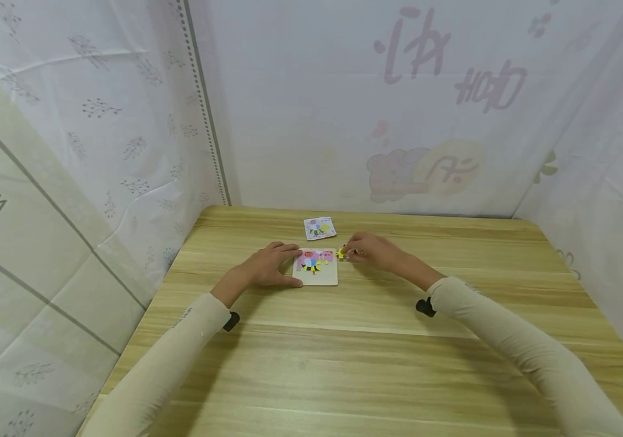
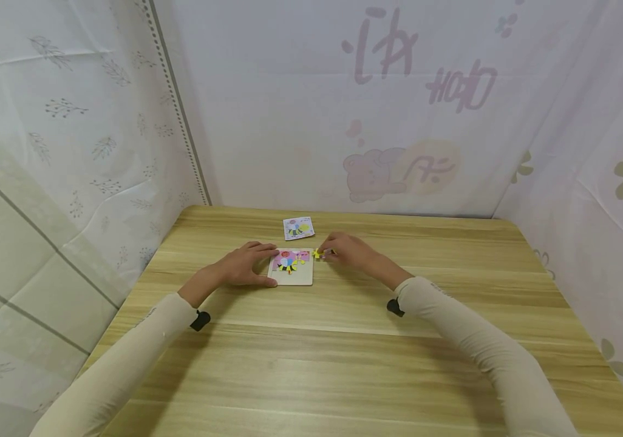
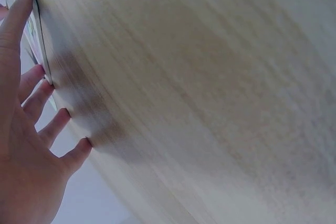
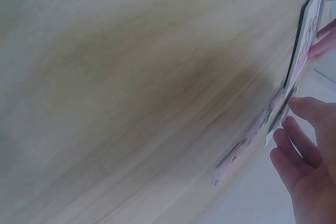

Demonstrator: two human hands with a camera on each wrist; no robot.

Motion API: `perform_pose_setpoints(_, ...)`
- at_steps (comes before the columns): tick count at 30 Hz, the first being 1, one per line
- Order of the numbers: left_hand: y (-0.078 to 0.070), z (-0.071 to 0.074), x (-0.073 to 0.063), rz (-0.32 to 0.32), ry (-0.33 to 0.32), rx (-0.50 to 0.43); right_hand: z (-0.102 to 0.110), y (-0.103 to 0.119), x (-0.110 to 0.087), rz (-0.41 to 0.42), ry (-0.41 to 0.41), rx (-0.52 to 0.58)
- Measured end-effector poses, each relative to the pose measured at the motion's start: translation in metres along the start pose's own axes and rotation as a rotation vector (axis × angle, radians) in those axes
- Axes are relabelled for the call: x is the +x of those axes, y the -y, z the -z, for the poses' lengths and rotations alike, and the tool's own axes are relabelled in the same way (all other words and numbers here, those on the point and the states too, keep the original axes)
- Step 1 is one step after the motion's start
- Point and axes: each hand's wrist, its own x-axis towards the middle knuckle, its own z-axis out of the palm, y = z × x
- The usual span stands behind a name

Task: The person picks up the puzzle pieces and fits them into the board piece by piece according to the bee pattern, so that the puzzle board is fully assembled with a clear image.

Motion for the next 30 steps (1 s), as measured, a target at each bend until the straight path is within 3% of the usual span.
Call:
perform_pose_setpoints(7, -0.001, 0.001, 0.0, -0.007, -0.005, 0.012, -0.003, 0.007, 0.005, -0.03, 0.023, 0.0)
perform_pose_setpoints(23, -0.001, 0.002, 0.0, -0.002, -0.001, -0.006, -0.011, 0.02, 0.015, 0.056, 0.02, 0.002)
perform_pose_setpoints(30, 0.0, 0.001, 0.0, -0.001, 0.004, -0.004, -0.014, 0.029, 0.02, 0.043, 0.086, -0.017)
